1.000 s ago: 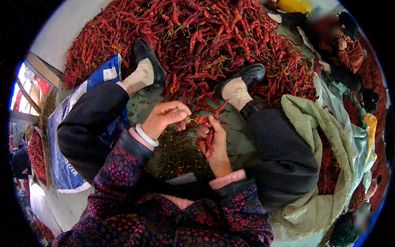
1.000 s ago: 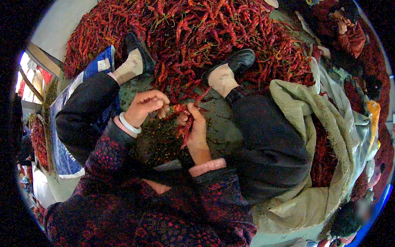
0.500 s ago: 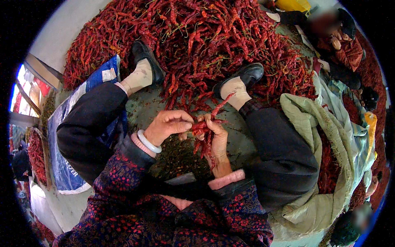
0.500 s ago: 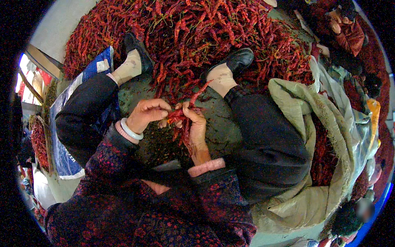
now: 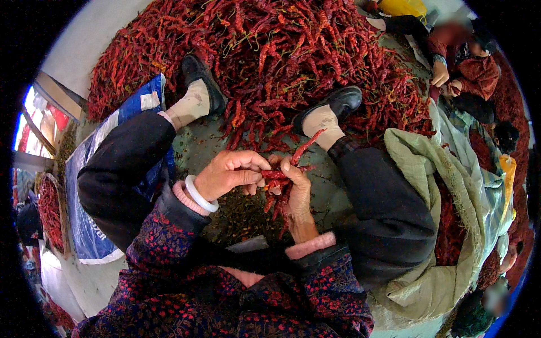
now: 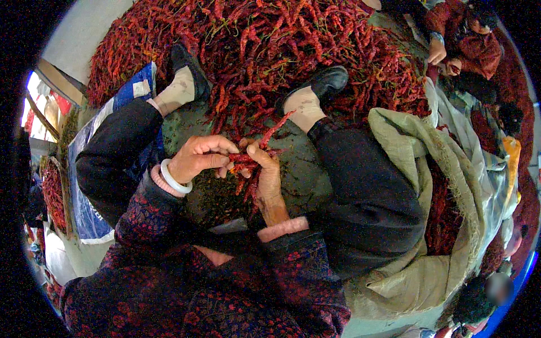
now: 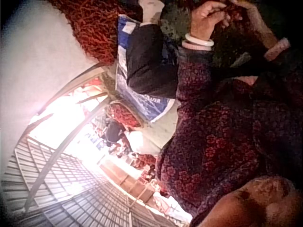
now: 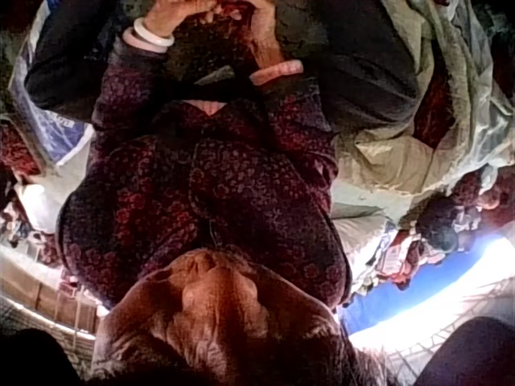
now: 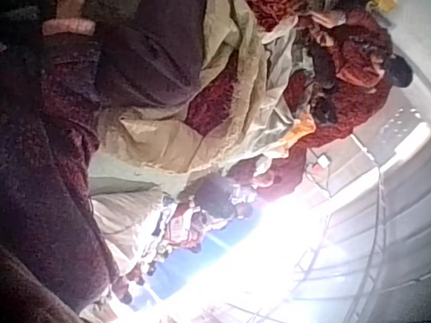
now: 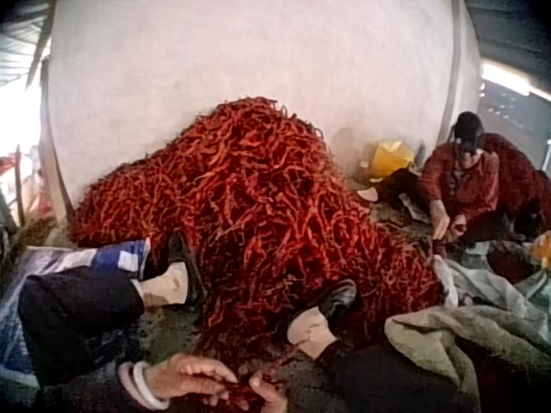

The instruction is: The person sits on the floor and removes stems from dried red chilies by hand, placing the de-stemmed chilies into a nearby sack. The task is performed continuously with both hands.

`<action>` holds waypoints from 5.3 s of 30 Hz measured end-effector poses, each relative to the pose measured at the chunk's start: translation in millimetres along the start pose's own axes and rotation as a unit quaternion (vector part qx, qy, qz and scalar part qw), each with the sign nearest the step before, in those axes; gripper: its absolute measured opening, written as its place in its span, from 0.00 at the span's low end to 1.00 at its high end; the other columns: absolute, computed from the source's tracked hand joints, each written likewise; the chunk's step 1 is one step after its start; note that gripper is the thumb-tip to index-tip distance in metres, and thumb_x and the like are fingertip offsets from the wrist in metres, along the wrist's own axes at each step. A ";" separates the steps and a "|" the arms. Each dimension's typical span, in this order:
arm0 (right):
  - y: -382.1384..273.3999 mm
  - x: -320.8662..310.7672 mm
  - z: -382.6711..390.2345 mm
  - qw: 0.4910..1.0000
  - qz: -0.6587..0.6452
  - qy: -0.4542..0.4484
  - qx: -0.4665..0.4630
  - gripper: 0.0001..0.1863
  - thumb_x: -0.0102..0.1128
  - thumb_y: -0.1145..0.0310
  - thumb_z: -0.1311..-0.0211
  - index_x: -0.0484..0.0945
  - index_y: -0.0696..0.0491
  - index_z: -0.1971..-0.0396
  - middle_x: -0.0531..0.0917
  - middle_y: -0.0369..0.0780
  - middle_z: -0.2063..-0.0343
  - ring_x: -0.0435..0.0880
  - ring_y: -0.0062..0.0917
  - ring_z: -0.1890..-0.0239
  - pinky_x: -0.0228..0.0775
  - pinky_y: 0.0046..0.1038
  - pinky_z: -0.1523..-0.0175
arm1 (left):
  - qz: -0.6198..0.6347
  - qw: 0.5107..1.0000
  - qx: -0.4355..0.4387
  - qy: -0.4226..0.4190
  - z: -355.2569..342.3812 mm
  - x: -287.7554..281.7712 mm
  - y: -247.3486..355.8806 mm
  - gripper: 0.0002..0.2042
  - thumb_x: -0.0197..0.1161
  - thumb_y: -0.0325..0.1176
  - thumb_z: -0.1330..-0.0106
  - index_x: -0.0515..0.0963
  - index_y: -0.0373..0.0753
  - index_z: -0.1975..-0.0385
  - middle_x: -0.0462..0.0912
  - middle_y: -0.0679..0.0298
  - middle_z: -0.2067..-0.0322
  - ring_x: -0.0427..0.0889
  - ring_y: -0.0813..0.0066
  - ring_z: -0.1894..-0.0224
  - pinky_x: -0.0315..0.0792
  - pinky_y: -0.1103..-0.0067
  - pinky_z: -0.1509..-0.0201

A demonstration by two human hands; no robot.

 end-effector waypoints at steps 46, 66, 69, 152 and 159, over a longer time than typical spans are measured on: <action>-14.7 -2.2 -12.1 0.985 0.171 -0.006 -0.002 0.06 0.52 0.79 0.51 0.70 0.59 0.70 0.78 0.42 0.72 0.78 0.24 0.72 0.69 0.21 0.71 | -0.313 0.939 0.102 0.094 -19.2 -29.1 16.1 0.06 0.59 0.31 0.48 0.73 0.35 0.78 0.72 0.61 0.86 0.71 0.76 0.83 0.64 0.80 0.78; -16.8 13.5 0.4 0.948 0.293 -0.109 0.050 0.08 0.62 0.69 0.53 0.75 0.57 0.74 0.78 0.36 0.83 0.72 0.15 0.82 0.61 0.16 0.76 | 0.082 0.992 -0.069 -0.067 -23.8 -7.8 -17.5 0.08 0.59 0.33 0.46 0.72 0.37 0.82 0.65 0.72 0.89 0.58 0.87 0.87 0.48 0.86 0.85; -13.2 19.8 3.7 0.944 0.292 -0.139 0.062 0.08 0.62 0.69 0.54 0.75 0.56 0.76 0.77 0.36 0.84 0.71 0.15 0.83 0.60 0.16 0.78 | 0.178 0.976 -0.076 -0.101 -20.1 -2.0 -32.4 0.09 0.60 0.35 0.46 0.72 0.37 0.81 0.65 0.73 0.89 0.56 0.88 0.87 0.46 0.86 0.85; 15.7 -0.3 -5.5 0.975 -0.173 -0.076 0.113 0.12 0.48 0.62 0.40 0.65 0.51 0.79 0.64 0.30 0.86 0.58 0.12 0.86 0.48 0.14 0.82 | -0.256 0.946 0.169 0.104 20.6 22.6 32.1 0.06 0.61 0.24 0.51 0.73 0.35 0.74 0.75 0.62 0.76 0.75 0.74 0.73 0.68 0.81 0.69; 21.5 -10.9 -3.2 0.984 -0.140 -0.019 0.111 0.13 0.46 0.60 0.39 0.66 0.52 0.78 0.63 0.31 0.87 0.59 0.12 0.87 0.52 0.14 0.82 | -0.302 0.918 0.221 0.132 15.0 36.5 22.5 0.06 0.62 0.26 0.53 0.72 0.36 0.77 0.75 0.59 0.78 0.75 0.63 0.74 0.69 0.76 0.69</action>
Point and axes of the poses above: each hand's wrist, its own z-axis away from the middle knuckle, its own x-axis out of the palm, y = z × x, the point moved 9 cm from there along -z, towards the middle knuckle
